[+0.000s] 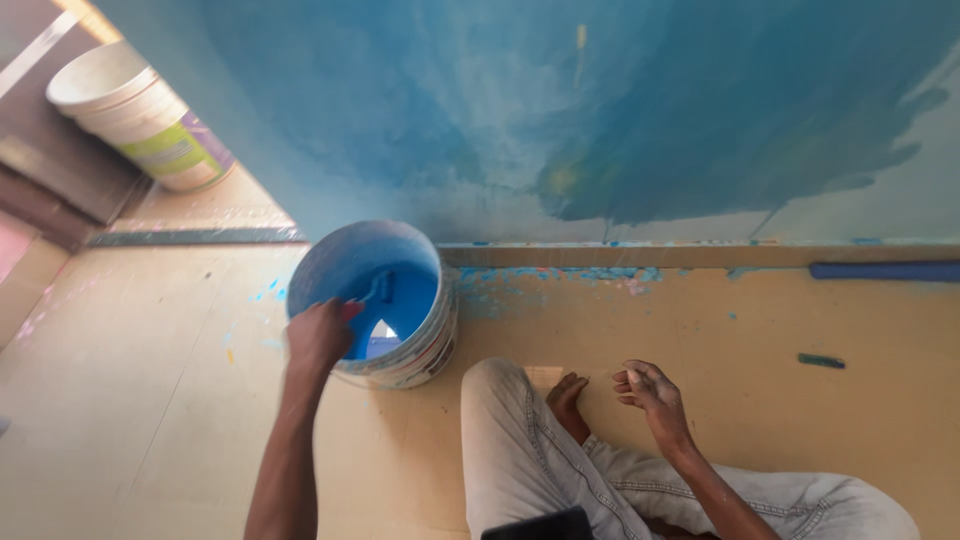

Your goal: The person paints a wall with blue paint using a small roller. They repeatedly dip the roller into a bucket of paint and apply it to the lower section of the wall in vertical strokes.

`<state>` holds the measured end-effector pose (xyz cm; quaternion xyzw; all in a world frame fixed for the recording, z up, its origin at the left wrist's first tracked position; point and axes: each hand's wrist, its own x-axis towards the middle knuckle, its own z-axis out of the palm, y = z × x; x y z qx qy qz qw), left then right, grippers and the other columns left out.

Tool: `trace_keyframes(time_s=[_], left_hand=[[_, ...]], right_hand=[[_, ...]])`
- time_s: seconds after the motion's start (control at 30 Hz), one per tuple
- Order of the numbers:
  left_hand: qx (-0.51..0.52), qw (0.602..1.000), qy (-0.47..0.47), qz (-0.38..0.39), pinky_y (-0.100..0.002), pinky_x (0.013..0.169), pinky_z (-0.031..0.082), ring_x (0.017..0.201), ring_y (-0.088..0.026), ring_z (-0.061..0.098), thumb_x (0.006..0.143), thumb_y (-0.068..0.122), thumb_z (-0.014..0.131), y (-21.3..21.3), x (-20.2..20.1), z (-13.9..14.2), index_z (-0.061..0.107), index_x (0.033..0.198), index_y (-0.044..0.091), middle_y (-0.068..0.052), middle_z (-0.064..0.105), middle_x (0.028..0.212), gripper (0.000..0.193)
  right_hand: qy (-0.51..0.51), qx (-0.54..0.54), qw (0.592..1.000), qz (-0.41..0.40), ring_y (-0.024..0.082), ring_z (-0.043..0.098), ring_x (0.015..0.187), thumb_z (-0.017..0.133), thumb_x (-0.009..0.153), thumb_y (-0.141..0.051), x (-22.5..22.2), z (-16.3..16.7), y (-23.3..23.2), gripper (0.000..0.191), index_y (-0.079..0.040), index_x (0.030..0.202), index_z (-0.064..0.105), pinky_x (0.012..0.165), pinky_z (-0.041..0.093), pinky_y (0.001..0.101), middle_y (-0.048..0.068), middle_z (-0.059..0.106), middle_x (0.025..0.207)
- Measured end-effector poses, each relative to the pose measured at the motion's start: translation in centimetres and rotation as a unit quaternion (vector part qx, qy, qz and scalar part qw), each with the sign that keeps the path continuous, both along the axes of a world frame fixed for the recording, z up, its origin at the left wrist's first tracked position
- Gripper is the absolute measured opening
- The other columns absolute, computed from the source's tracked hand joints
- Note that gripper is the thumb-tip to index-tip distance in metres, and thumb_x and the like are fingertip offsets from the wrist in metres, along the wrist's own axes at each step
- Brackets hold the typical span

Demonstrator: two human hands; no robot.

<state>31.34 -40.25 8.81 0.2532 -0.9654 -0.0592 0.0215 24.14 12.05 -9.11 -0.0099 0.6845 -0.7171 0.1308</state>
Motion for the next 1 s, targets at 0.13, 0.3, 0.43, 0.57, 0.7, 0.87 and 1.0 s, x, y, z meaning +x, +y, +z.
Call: trace_keyframes(time_s=[0.13,0.3,0.43,0.57,0.7,0.87,1.0], left_hand=[[-0.089,0.986,-0.139,-0.029,-0.04,0.073,0.06,0.09,-0.029,0.078,0.094,0.022,0.062,-0.4,-3.9,-4.4,0.082,0.095,0.017,-0.012,0.08,0.095,0.021],[-0.122,0.976,-0.172,-0.054,-0.042,0.075,0.062,0.099,-0.03,0.077,0.093,0.023,0.063,0.5,-6.4,-6.7,0.081,0.104,0.018,-0.011,0.078,0.106,0.022],[-0.076,0.968,-0.235,-0.04,-0.046,0.074,0.064,0.105,-0.03,0.074,0.094,0.03,0.064,1.4,-7.0,-7.0,0.077,0.111,0.016,-0.011,0.075,0.113,0.026],[-0.085,0.971,-0.212,-0.07,-0.042,0.08,0.062,0.105,-0.03,0.074,0.092,0.019,0.065,0.3,-6.6,-6.5,0.079,0.108,0.016,-0.012,0.076,0.112,0.022],[-0.127,0.975,-0.143,-0.111,-0.038,0.081,0.059,0.101,-0.03,0.076,0.092,0.012,0.065,-1.3,-4.6,-4.8,0.084,0.097,0.016,-0.014,0.078,0.104,0.019],[-0.096,0.991,-0.029,-0.093,-0.042,0.073,0.057,0.089,-0.032,0.073,0.092,0.021,0.067,-1.6,-0.6,-2.0,0.081,0.098,0.022,-0.016,0.073,0.097,0.015],[-0.098,0.992,0.015,-0.072,-0.044,0.068,0.054,0.077,-0.03,0.069,0.105,0.031,0.061,-1.4,2.2,0.9,0.074,0.096,0.008,-0.015,0.068,0.089,0.028]], right_hand=[[0.014,0.01,1.0,0.011,0.021,0.07,0.097,0.058,0.101,-0.027,1.7,1.4,-0.6,0.038,0.0,0.128,0.061,0.083,0.059,0.0358,0.014,0.072,0.109],[0.037,-0.004,0.999,0.001,0.021,0.069,0.097,0.058,0.1,-0.022,3.6,2.6,-0.7,0.036,0.001,0.128,0.06,0.083,0.059,0.0362,0.015,0.072,0.109],[0.034,-0.003,0.999,-0.017,0.022,0.069,0.097,0.058,0.1,-0.019,4.5,3.1,-0.7,0.036,0.002,0.128,0.06,0.084,0.059,0.0367,0.016,0.071,0.11],[0.022,0.015,1.0,-0.012,0.022,0.069,0.097,0.059,0.099,-0.019,5.2,4.2,-1.6,0.036,0.003,0.128,0.06,0.084,0.059,0.0371,0.017,0.071,0.109],[0.0,0.018,1.0,0.01,0.022,0.071,0.099,0.06,0.098,-0.025,5.2,5.7,-5.0,0.045,0.003,0.132,0.058,0.085,0.06,0.0385,0.017,0.072,0.108],[-0.066,-0.075,0.984,0.146,0.026,0.071,0.097,0.066,0.089,-0.047,2.2,6.9,-16.1,0.075,0.002,0.144,0.05,0.088,0.059,0.0428,0.018,0.067,0.116],[-0.143,-0.051,0.968,0.198,0.026,0.062,0.111,0.068,0.085,-0.057,-0.2,7.0,-27.0,0.092,-0.004,0.153,0.036,0.095,0.055,0.0438,0.015,0.055,0.135]])
